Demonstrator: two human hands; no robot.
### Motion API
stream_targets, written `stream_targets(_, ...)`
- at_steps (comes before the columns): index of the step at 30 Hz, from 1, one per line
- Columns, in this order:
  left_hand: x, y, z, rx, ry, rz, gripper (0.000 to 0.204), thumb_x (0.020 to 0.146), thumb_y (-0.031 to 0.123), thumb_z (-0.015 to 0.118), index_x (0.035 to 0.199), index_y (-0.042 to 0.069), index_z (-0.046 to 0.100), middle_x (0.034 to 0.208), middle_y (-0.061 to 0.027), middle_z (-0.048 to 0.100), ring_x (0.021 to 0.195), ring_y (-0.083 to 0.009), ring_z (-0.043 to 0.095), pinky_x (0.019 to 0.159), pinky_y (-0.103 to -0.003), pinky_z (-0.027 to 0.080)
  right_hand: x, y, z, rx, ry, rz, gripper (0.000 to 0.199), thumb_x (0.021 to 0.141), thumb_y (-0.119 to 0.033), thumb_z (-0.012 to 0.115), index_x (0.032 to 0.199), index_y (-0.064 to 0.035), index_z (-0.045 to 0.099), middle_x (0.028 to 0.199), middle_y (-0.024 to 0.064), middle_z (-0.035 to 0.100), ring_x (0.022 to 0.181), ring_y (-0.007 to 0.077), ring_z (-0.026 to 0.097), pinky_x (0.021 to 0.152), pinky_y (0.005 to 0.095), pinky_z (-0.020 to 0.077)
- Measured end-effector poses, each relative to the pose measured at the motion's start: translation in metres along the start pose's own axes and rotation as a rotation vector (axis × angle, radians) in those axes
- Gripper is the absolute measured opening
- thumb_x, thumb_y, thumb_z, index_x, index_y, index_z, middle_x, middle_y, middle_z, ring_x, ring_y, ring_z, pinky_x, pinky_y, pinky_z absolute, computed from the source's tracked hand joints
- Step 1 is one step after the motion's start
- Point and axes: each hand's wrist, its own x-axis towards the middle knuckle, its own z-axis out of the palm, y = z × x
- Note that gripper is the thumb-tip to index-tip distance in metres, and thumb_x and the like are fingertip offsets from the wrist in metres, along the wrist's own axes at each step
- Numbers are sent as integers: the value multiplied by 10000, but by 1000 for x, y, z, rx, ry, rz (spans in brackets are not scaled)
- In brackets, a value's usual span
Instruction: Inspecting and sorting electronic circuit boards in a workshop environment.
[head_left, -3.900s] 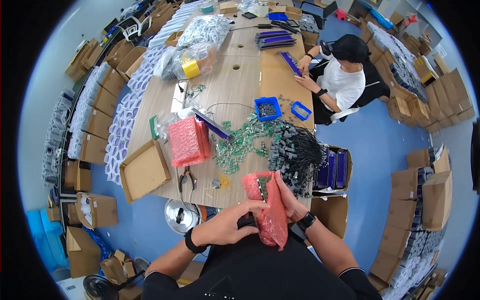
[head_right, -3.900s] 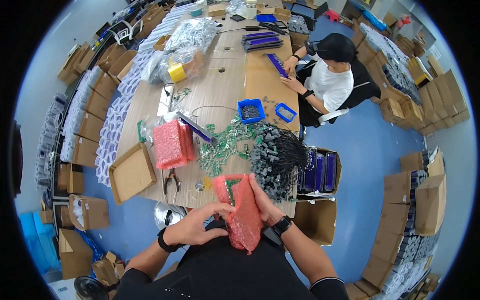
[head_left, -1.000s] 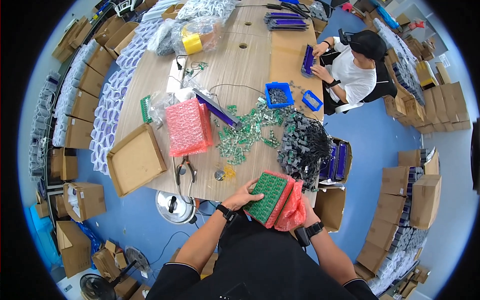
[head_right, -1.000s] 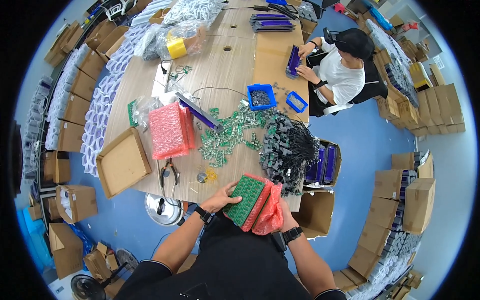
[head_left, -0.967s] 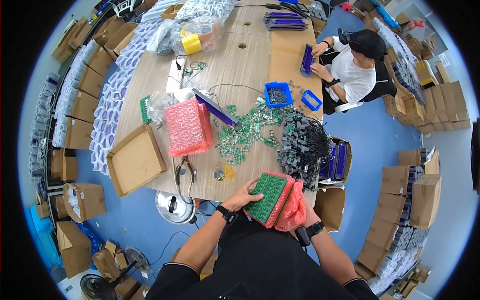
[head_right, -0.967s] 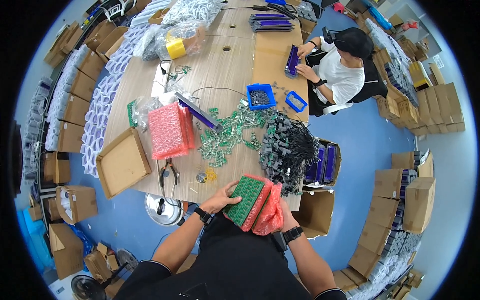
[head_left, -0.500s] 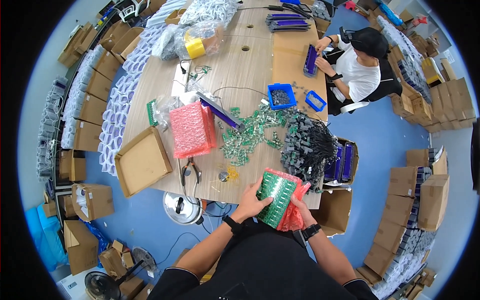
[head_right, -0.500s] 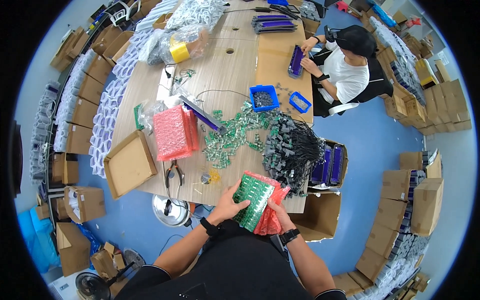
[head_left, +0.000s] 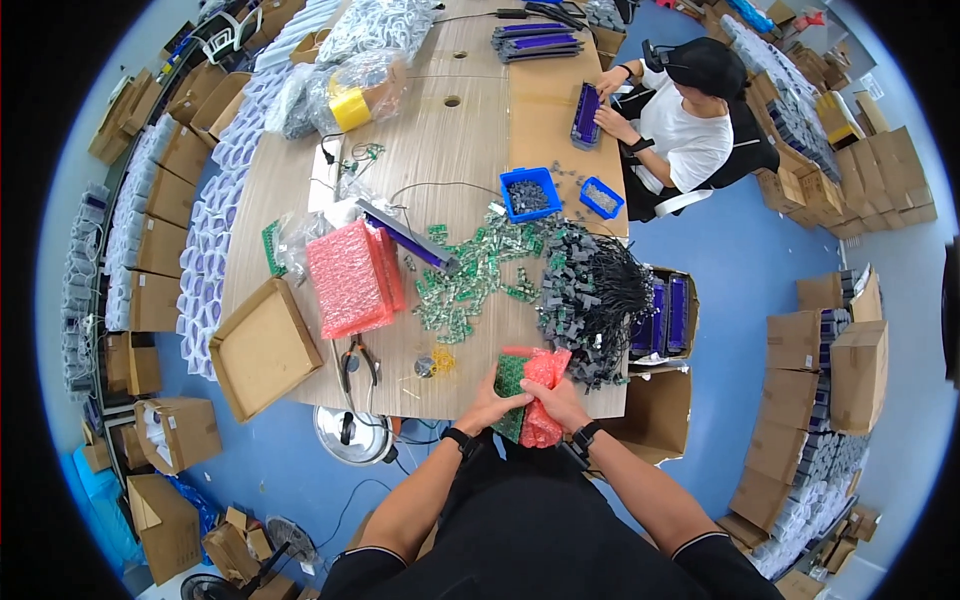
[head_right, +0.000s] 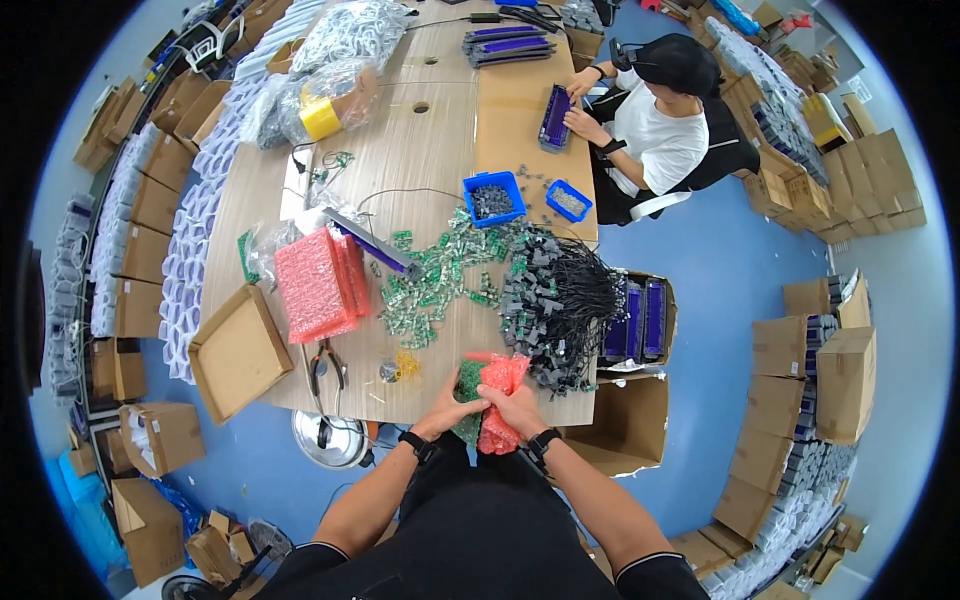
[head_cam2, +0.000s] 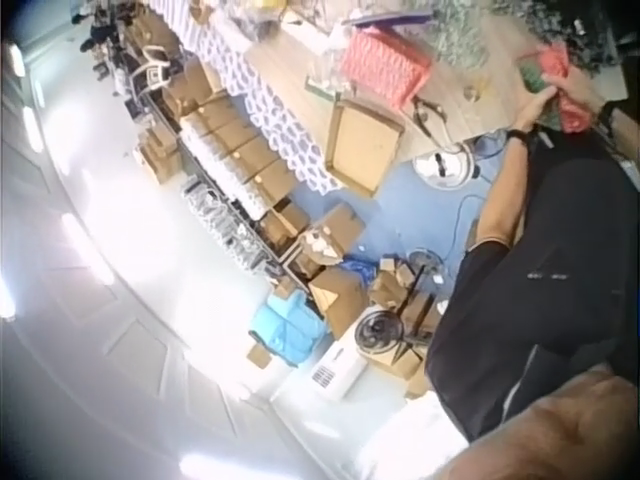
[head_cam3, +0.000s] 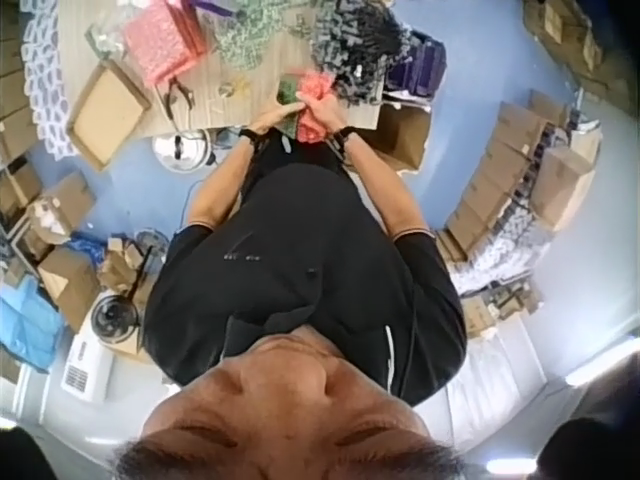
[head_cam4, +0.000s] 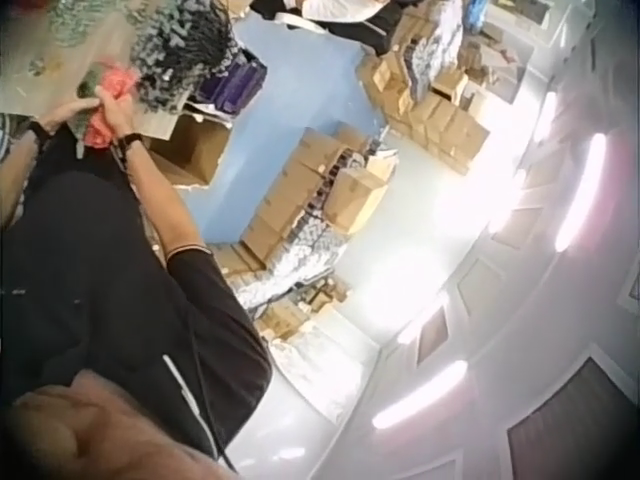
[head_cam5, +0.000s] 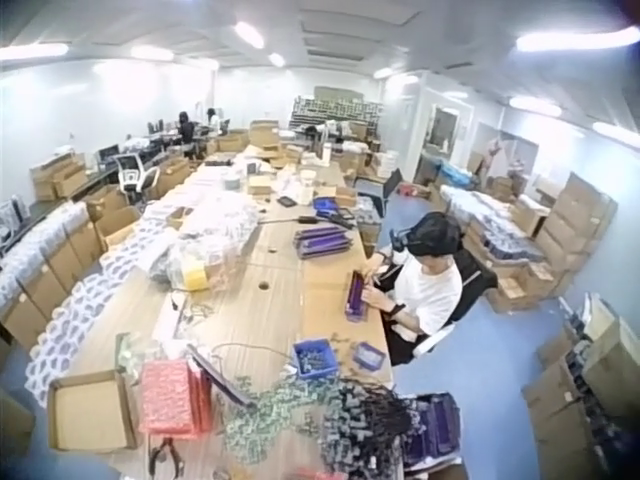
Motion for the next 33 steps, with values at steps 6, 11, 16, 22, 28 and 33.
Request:
stream_targets(6, -6, -9, -24, 245, 37, 82, 1297, 725, 496, 967, 1657, -45, 246, 1581, -284, 467, 1480, -348, 467, 1197, -435, 417, 3, -3, 8, -117, -67, -88, 368, 941, -212, 844, 1226, -30, 698, 1112, 25, 732, 970, 110, 682, 839, 319, 571)
stream_targets(11, -23, 11, -59, 80, -14, -70, 1099, 777, 409, 955, 1616, -14, 387, 1581, -255, 481, 1360, -350, 588, 1123, -425, 496, -5, -4, 8, -134, 22, -110, 417, 939, -273, 846, 1239, -18, 707, 1141, 55, 750, 997, 129, 692, 871, 340, 565)
stream_targets(16, -29, -26, -114, -54, 196, 5, 574, 935, 142, 788, 1455, -12, 599, 1247, -152, 744, 1089, -215, 718, 944, -340, 561, -10, -16, 13, -225, 42, -73, 404, 951, -280, 835, 1237, -30, 696, 1140, 30, 731, 1017, 123, 667, 913, 331, 543)
stream_targets(22, -26, -55, -124, 530, 574, 238, 496, 967, 166, 740, 1405, -38, 629, 1240, -221, 729, 1101, -253, 717, 939, -362, 559, -4, -3, 24, -195, 50, -89, 369, 972, -341, 807, 1172, -42, 726, 1059, 25, 734, 948, 127, 671, 848, 328, 545)
stream_targets(28, -33, 20, -35, 213, 235, 102, 604, 1002, 366, 731, 1428, -40, 597, 1334, -242, 688, 1208, -304, 687, 1020, -400, 534, 0, 2, 19, 164, 13, 234, 453, 1098, -440, 606, 1273, -29, 684, 1188, 78, 739, 1017, 172, 718, 902, 354, 582)
stream_targets(33, -36, 37, -33, 182, 233, 135, 725, 955, 442, 779, 1463, -15, 538, 1305, -201, 710, 1195, -300, 696, 1023, -409, 533, -18, -16, 28, 381, -32, 308, 482, 1117, -442, 548, 1345, -26, 633, 1253, 120, 739, 1068, 247, 738, 955, 413, 602)
